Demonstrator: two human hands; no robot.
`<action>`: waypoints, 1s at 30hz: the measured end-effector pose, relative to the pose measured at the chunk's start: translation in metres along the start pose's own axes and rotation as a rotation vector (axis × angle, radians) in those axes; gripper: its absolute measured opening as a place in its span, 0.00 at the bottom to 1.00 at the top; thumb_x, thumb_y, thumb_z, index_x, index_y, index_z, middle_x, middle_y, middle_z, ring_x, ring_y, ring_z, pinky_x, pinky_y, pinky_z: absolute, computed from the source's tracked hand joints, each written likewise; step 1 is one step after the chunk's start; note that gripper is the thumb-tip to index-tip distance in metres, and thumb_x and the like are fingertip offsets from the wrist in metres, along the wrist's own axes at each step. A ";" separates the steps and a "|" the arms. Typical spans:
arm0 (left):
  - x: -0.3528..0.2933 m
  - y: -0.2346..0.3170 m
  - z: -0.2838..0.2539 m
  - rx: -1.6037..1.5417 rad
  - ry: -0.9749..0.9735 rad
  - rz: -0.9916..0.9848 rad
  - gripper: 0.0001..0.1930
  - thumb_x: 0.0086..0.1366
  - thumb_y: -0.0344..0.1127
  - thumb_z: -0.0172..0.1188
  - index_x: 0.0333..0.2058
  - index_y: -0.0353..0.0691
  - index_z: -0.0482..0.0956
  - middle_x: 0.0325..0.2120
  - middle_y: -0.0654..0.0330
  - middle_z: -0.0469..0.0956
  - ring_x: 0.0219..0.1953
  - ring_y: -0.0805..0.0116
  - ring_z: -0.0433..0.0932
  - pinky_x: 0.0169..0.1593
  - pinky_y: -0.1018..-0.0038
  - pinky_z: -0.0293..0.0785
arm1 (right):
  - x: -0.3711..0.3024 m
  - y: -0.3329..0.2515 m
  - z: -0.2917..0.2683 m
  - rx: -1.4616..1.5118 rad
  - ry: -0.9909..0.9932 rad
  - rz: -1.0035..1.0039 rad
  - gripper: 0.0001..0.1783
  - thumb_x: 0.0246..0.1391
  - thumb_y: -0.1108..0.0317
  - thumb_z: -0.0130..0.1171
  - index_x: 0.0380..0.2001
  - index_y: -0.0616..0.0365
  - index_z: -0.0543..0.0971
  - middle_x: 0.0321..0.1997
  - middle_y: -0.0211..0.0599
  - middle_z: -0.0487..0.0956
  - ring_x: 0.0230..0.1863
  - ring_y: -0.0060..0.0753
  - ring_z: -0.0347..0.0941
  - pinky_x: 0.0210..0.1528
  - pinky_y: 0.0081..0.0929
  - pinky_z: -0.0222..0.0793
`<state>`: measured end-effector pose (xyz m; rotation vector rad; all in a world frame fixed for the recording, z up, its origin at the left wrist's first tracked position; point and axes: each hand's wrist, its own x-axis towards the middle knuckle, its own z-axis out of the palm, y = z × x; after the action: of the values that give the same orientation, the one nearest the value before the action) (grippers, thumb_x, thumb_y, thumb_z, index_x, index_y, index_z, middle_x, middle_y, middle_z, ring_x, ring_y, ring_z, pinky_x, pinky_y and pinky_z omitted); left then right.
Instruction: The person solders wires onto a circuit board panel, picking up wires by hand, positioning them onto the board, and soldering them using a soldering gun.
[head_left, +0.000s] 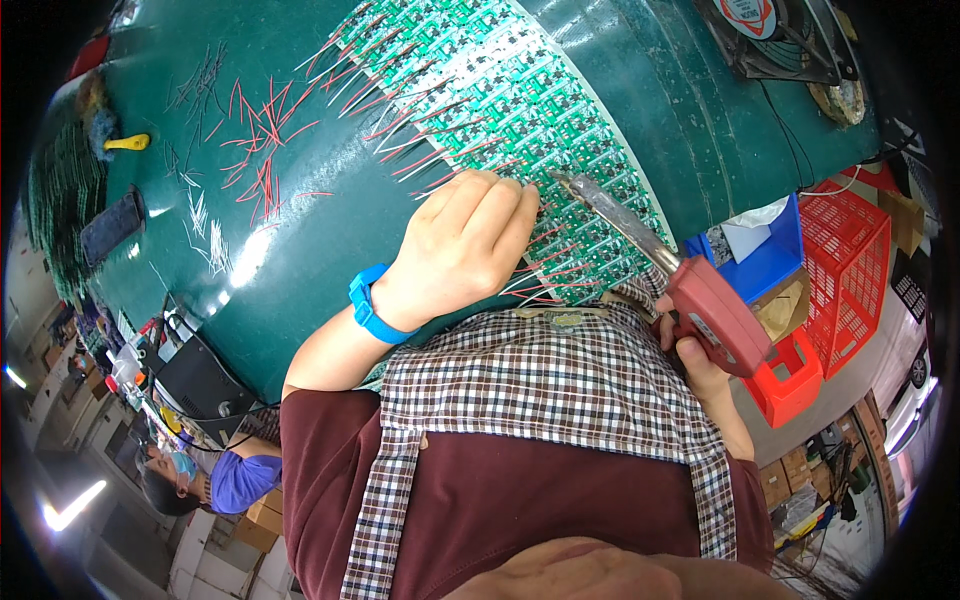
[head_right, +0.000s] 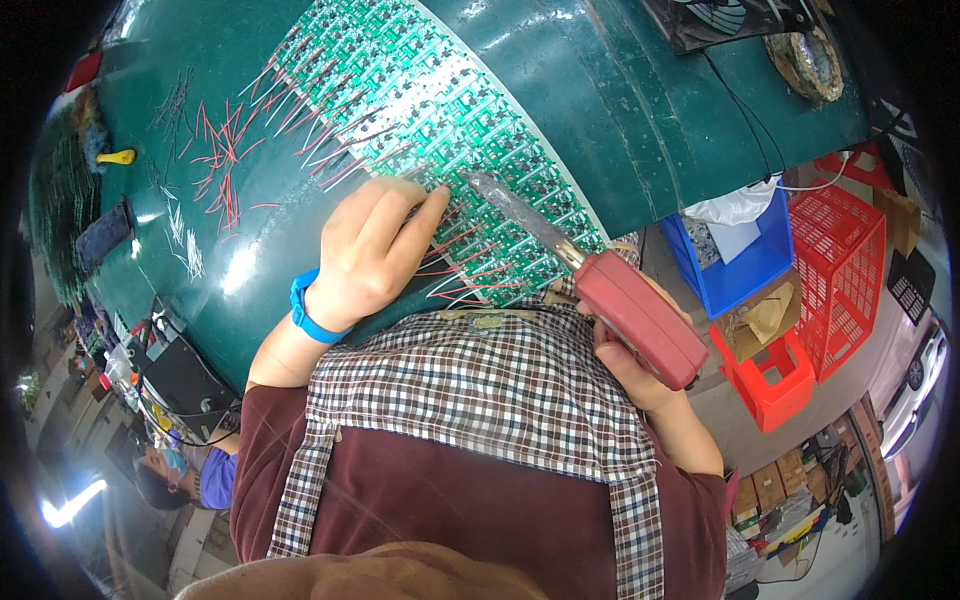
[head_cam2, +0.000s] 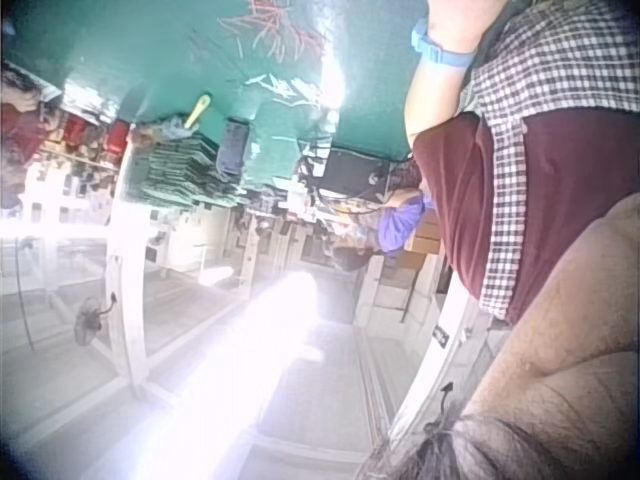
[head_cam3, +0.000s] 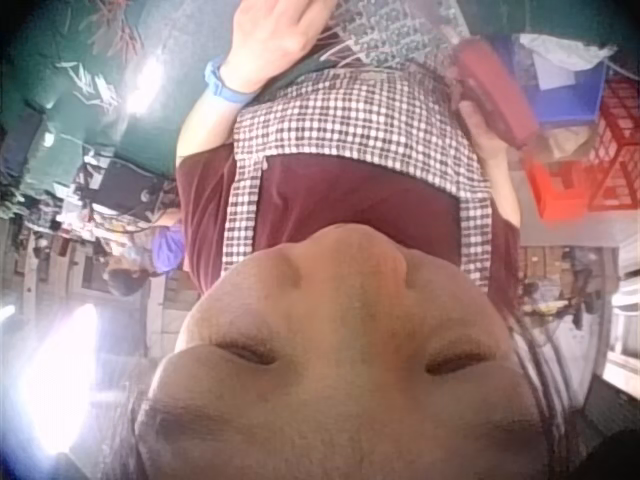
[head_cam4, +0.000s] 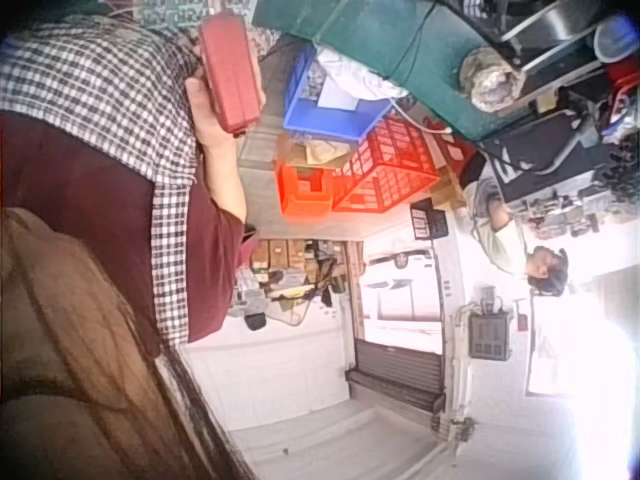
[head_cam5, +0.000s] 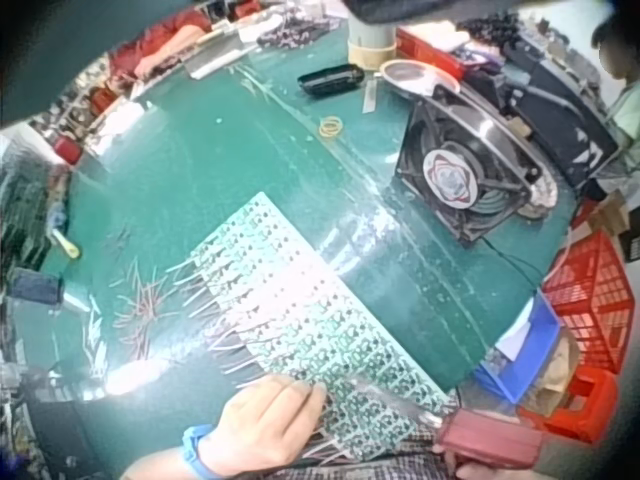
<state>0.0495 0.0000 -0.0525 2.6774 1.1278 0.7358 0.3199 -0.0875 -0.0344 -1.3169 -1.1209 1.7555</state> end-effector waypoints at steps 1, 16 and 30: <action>0.001 0.000 0.000 0.001 -0.004 0.001 0.16 0.38 0.25 0.56 0.31 0.31 0.76 0.24 0.59 0.68 0.25 0.66 0.71 0.24 0.75 0.68 | 0.001 -0.002 0.002 0.076 0.044 0.016 0.32 0.44 0.60 0.61 0.49 0.67 0.63 0.40 0.43 0.73 0.25 0.21 0.65 0.27 0.16 0.62; -0.002 -0.002 -0.008 0.058 0.042 -0.094 0.09 0.43 0.28 0.57 0.28 0.38 0.75 0.26 0.61 0.70 0.32 0.65 0.71 0.34 0.70 0.69 | 0.016 -0.001 0.004 0.035 0.176 -0.163 0.28 0.47 0.55 0.56 0.45 0.66 0.64 0.40 0.42 0.71 0.20 0.23 0.64 0.23 0.18 0.59; -0.100 -0.266 -0.107 0.550 0.064 -0.778 0.15 0.49 0.35 0.59 0.38 0.44 0.76 0.37 0.57 0.73 0.43 0.57 0.69 0.47 0.67 0.66 | 0.015 0.006 0.002 0.000 0.223 -0.199 0.25 0.50 0.56 0.53 0.42 0.65 0.64 0.39 0.43 0.69 0.20 0.25 0.64 0.22 0.19 0.58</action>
<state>-0.2315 0.1114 -0.0807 2.2115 2.4510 0.3953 0.3143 -0.0772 -0.0455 -1.3156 -1.0844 1.4274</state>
